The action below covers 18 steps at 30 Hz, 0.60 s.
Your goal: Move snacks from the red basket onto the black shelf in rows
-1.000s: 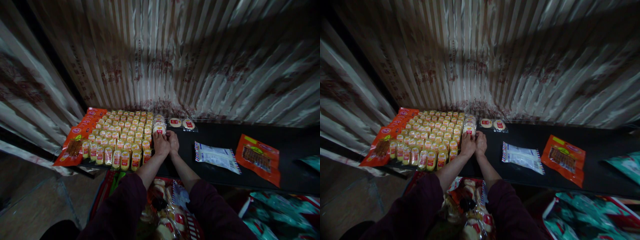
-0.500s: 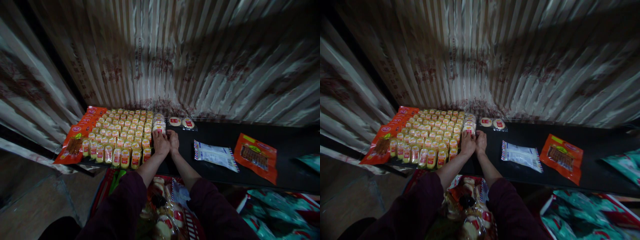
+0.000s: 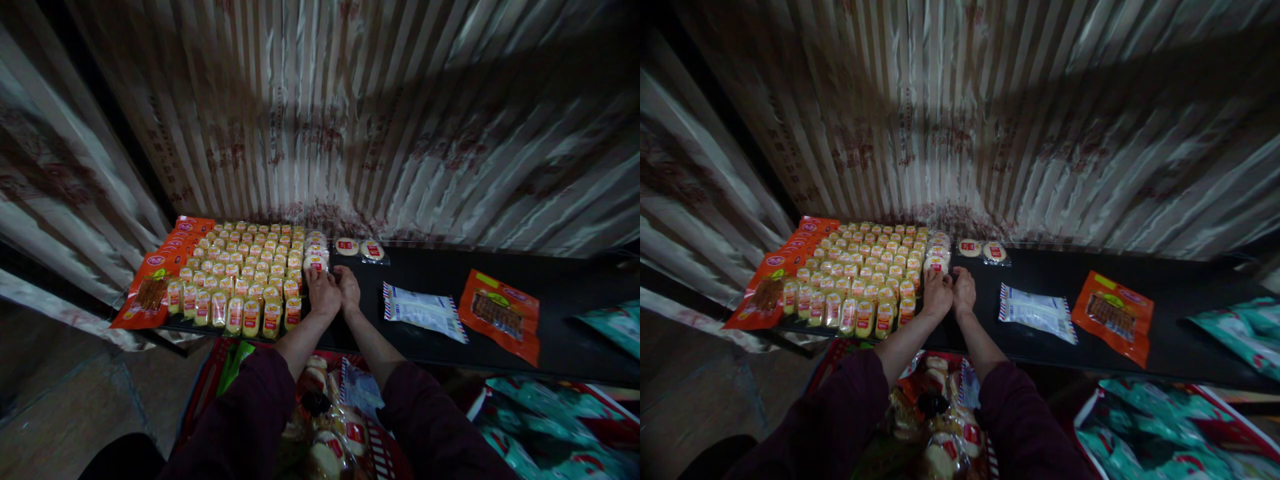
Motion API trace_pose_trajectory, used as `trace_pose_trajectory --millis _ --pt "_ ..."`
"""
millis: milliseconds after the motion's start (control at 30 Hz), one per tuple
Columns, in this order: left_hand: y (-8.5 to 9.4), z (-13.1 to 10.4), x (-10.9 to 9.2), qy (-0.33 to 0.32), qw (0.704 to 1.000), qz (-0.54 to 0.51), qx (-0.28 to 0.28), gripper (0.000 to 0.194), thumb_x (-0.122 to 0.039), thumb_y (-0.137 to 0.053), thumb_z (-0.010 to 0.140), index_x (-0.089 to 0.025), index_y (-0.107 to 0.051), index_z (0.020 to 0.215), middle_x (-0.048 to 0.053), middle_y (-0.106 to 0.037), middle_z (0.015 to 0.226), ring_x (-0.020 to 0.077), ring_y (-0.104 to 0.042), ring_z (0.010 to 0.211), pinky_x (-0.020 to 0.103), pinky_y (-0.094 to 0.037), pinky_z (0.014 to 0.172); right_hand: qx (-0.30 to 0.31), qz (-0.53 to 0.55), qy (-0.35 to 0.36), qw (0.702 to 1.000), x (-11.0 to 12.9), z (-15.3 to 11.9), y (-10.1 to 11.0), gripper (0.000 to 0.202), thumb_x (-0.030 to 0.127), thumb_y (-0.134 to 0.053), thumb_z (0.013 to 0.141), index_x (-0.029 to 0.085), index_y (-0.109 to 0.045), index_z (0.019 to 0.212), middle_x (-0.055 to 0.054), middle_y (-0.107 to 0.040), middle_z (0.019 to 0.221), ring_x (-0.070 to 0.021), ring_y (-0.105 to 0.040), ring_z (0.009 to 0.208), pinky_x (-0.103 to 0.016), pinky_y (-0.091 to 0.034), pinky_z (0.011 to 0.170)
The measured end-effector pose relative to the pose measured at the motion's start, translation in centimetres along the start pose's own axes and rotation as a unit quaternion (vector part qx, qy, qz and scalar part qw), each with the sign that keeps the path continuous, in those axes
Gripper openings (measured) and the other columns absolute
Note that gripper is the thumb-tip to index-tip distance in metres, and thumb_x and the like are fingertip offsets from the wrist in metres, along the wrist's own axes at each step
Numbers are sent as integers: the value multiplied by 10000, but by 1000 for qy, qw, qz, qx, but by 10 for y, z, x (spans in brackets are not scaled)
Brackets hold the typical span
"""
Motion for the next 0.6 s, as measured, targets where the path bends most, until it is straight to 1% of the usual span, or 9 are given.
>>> trace_pose_trajectory --millis 133,233,367,467,600 --pt "2 -1 -3 9 999 36 19 275 -138 -394 864 -162 -669 872 118 -658 1011 242 -489 1176 448 -293 1089 32 -12 -15 999 2 2 2 282 284 -550 777 224 -571 1052 -61 -680 1002 -205 -631 898 -336 -482 778" --pt "6 -1 -7 26 998 38 34 262 -142 -415 860 -174 -675 847 103 -677 989 241 -521 1141 458 -292 1084 48 -27 -22 998 3 3 1 277 246 -572 771 247 -582 1047 -40 -702 960 -198 -647 849 -314 -482 720" --pt "9 1 -9 64 996 37 42 259 -155 -423 866 -134 -681 877 129 -671 1035 226 -523 1163 415 -272 1106 54 -23 -27 998 3 4 -1 232 244 -574 772 259 -598 1002 -15 -708 878 -187 -655 811 -294 -473 688" --pt "11 0 -10 65 996 37 38 274 -156 -411 874 -116 -677 925 146 -663 1069 223 -506 1196 414 -257 1119 56 -4 -34 998 2 3 -2 158 261 -568 774 259 -606 928 1 -701 834 -176 -651 779 -287 -467 680" --pt "14 -2 -11 72 997 17 33 290 -199 -427 883 -78 -668 990 183 -619 1169 240 -464 1248 387 -283 1112 48 32 -43 997 1 1 -1 146 268 -538 782 246 -590 917 -2 -696 862 -166 -637 770 -285 -459 691"
Point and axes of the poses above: each hand's wrist, its own z-axis towards the middle knuckle, its own y-axis out of the back of the hand, x = y × z, the point moved 1 cm from there along z, towards the middle knuckle
